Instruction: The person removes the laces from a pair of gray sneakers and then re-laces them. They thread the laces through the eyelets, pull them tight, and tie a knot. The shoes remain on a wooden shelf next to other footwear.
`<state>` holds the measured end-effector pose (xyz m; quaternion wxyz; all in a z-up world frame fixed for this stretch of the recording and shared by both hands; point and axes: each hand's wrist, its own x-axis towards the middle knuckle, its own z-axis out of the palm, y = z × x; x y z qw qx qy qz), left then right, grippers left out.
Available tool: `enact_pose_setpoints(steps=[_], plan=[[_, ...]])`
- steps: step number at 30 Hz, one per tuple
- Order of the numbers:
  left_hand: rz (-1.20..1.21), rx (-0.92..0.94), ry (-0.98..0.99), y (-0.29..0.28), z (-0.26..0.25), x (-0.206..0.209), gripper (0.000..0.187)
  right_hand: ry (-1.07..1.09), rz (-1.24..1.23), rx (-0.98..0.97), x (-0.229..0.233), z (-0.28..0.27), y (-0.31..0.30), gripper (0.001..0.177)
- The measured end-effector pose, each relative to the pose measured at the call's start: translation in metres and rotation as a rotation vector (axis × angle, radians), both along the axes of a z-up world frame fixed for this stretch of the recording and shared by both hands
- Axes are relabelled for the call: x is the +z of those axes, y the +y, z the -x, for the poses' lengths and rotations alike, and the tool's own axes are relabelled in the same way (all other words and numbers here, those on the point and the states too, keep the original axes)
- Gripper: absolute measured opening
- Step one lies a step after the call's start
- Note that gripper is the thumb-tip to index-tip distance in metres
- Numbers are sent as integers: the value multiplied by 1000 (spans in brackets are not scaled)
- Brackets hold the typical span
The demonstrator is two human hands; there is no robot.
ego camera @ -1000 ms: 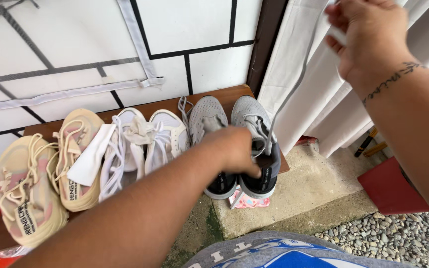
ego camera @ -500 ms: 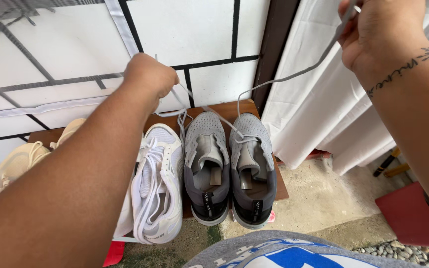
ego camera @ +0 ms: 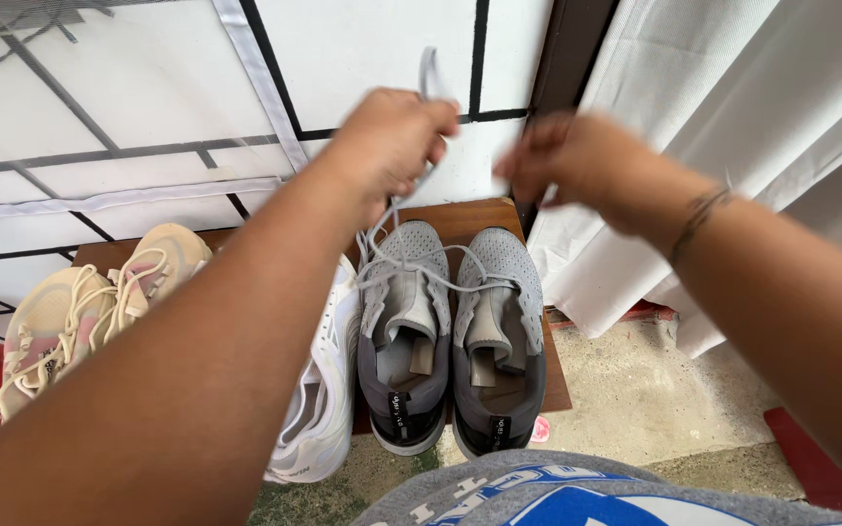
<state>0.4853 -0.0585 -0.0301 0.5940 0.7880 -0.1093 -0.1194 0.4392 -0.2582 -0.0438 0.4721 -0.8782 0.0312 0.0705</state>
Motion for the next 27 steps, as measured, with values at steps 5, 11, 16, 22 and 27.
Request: enact_pose_setpoints(steps=[5,11,16,22,27], plan=[[155,93,-115,31,-14,19,25,183,545,343,-72,20,15,37],[277,282,-267,57,-19,27,26,118,730,246,-85,23,19,26],[-54,430,-305,74,-23,11,24,-65,761,270,-85,29,16,17],[-977,529,-251,67,-25,-14,30,-91,573,132,-85,38,19,18],[-671,16,-321,18,1,-50,23,30,71,98,-68,36,18,11]])
